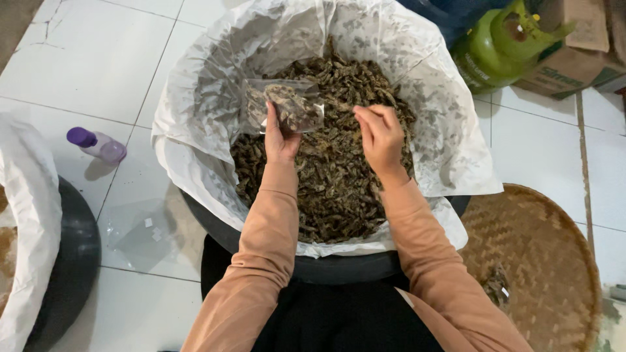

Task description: The person sits on the floor in front of a large paper-lined basin filled with dried fish. They repeatedly grab handfuls of dried fish, fill small clear plastic bags, press the fish down, seal each bag, and place the filled bags on a woven bamboo tray beside them.

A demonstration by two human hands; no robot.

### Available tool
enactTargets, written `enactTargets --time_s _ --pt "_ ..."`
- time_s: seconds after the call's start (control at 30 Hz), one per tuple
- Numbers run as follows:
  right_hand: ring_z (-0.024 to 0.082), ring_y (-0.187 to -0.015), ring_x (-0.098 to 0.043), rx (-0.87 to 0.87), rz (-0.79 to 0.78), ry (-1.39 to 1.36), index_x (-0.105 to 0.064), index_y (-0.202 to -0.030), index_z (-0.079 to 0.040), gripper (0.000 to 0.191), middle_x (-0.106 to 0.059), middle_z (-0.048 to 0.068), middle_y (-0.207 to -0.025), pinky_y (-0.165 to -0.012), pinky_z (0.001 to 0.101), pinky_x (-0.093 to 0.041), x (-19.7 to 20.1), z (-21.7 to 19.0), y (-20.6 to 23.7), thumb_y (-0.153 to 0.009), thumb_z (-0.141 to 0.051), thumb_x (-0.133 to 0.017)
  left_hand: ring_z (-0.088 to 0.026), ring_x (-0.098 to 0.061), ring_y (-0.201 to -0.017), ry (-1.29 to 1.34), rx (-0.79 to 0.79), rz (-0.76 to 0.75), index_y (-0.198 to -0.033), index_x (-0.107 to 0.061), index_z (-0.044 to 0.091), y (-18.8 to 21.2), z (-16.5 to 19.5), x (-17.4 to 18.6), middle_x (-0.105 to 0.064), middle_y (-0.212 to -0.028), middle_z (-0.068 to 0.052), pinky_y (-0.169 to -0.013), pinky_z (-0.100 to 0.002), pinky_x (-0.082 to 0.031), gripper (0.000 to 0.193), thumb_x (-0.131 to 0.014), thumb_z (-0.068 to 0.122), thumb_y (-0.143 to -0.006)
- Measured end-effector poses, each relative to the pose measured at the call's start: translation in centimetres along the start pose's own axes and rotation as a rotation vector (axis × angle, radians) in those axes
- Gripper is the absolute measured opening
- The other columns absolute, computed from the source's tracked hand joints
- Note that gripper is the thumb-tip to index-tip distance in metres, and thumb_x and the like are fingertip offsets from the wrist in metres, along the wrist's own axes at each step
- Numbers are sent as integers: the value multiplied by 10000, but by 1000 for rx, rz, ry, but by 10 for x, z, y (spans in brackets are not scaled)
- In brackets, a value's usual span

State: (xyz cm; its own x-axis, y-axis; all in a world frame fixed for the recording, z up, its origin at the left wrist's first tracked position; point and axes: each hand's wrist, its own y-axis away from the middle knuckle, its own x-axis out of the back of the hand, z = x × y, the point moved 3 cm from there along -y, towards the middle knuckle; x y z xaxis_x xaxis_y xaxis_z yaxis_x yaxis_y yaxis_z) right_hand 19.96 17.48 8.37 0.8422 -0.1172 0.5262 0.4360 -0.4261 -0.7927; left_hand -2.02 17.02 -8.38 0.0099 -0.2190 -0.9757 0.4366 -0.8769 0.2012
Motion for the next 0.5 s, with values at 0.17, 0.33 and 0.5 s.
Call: enactTargets --time_s 0.17,0.33,0.5 --pt "260 -783 -640 146 -87 267 -769 -1217 -18 281 -640 86 -933 -655 376 -528 24 -36 1 -943 47 -783 -298 -644 -1209 -299 259 6 -1325 -630 87 24 -51 -9 -658 -1337 -100 -1014 -487 -563 521 -704 431 -940" --pt "310 -1039 -712 -7 -169 116 -754 -1196 -41 342 -705 92 -1127 -879 403 -598 61 -39 19 -886 102 -726 -227 -625 -1025 -396 491 -166 -1298 -660 98 63 -103 -18 -680 -1230 -57 -818 -411 -516 375 -719 375 -1053" --pt "346 -1226 -665 -27 -211 16 -691 -1260 -24 335 -652 135 -1323 -996 403 -585 125 -45 47 -932 19 -746 -229 -717 -1076 -422 568 -274 -1262 -672 62 96 -124 -52 -742 -1191 -86 -931 -410 -614 324 -731 236 -995"
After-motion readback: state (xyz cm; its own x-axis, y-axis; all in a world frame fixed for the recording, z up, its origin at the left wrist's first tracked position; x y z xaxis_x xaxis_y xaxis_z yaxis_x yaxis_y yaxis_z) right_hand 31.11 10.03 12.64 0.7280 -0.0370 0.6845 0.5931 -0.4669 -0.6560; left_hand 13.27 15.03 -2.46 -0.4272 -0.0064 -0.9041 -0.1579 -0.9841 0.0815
